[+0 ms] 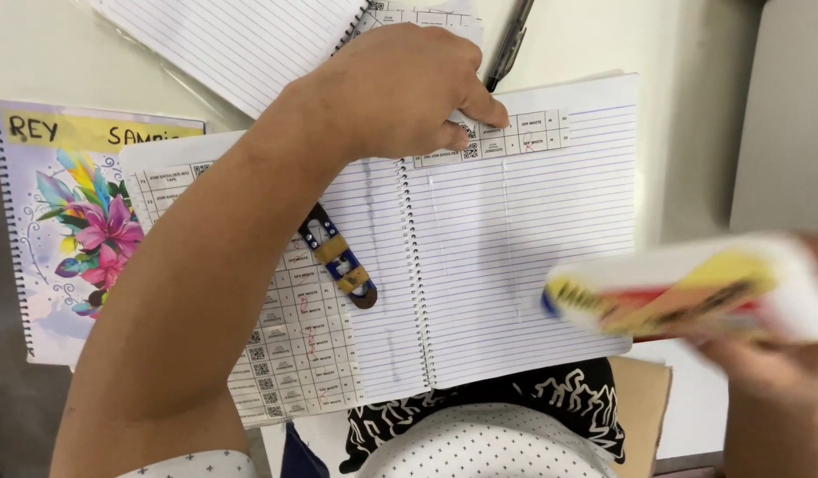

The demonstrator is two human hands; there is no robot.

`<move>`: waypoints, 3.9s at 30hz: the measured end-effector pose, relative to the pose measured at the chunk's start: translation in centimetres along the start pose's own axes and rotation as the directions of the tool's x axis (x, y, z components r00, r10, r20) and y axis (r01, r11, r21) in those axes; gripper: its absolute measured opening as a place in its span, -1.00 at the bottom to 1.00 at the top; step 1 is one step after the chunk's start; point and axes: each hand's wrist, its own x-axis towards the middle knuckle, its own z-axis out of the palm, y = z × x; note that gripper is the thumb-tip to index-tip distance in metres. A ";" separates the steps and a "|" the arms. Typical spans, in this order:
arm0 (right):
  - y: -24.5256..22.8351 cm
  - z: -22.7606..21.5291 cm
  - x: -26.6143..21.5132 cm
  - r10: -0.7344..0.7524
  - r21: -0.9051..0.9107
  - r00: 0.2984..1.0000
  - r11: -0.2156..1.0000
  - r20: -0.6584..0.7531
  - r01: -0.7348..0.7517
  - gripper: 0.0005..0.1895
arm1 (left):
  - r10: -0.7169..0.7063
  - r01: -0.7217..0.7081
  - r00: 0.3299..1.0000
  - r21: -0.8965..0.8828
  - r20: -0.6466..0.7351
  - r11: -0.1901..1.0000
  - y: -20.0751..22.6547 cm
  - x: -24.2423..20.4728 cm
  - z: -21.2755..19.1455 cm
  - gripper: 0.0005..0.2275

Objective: The person applies glue from a bottle onto a lined notebook page and presses a small paper label onto it. They then use scissors to trim the edges of the label and continue gluing and cutting additional labels.

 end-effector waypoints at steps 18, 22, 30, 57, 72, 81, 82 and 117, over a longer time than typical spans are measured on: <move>-4.7 1.1 6.3 -0.288 0.086 0.855 0.930 -0.431 0.356 -0.62 | -0.009 0.009 1.000 -0.016 -0.012 1.000 0.3 -0.4 -0.2 -0.63; -6.4 1.1 2.9 -0.140 0.115 0.918 0.974 -0.371 0.195 -0.74 | -0.013 0.012 1.000 -0.025 -0.018 1.000 0.3 -0.4 -0.1 -0.63; -7.3 0.9 -6.1 0.140 0.042 0.912 0.990 -0.386 -0.134 -0.16 | -0.005 0.003 0.999 -0.036 -0.052 0.999 -0.4 -0.4 0.5 -0.63; 0.4 -0.5 -5.9 -0.166 0.168 0.924 0.957 -0.344 0.234 -0.62 | -0.064 0.054 0.969 -0.047 -0.239 0.997 -1.1 -1.9 1.8 -0.67; -6.2 1.8 6.5 -0.259 0.238 0.745 0.840 -0.615 0.488 -0.44 | -0.223 0.189 0.919 -0.132 -0.326 0.973 -0.7 -2.1 2.3 -0.78; -6.9 1.2 7.2 -0.247 0.244 0.729 0.834 -0.638 0.495 -0.43 | -0.261 0.239 0.935 -0.116 -0.242 0.964 1.7 -0.9 1.2 -0.56; -6.8 1.1 7.1 -0.258 0.209 0.723 0.847 -0.640 0.488 -0.45 | -0.262 0.244 0.931 -0.101 -0.254 0.964 1.4 -0.6 1.3 -0.61; -6.5 2.3 9.4 -0.271 0.183 0.726 0.858 -0.632 0.480 -0.47 | -0.871 0.305 0.249 -0.819 -0.423 0.485 -10.1 -35.0 16.0 -0.82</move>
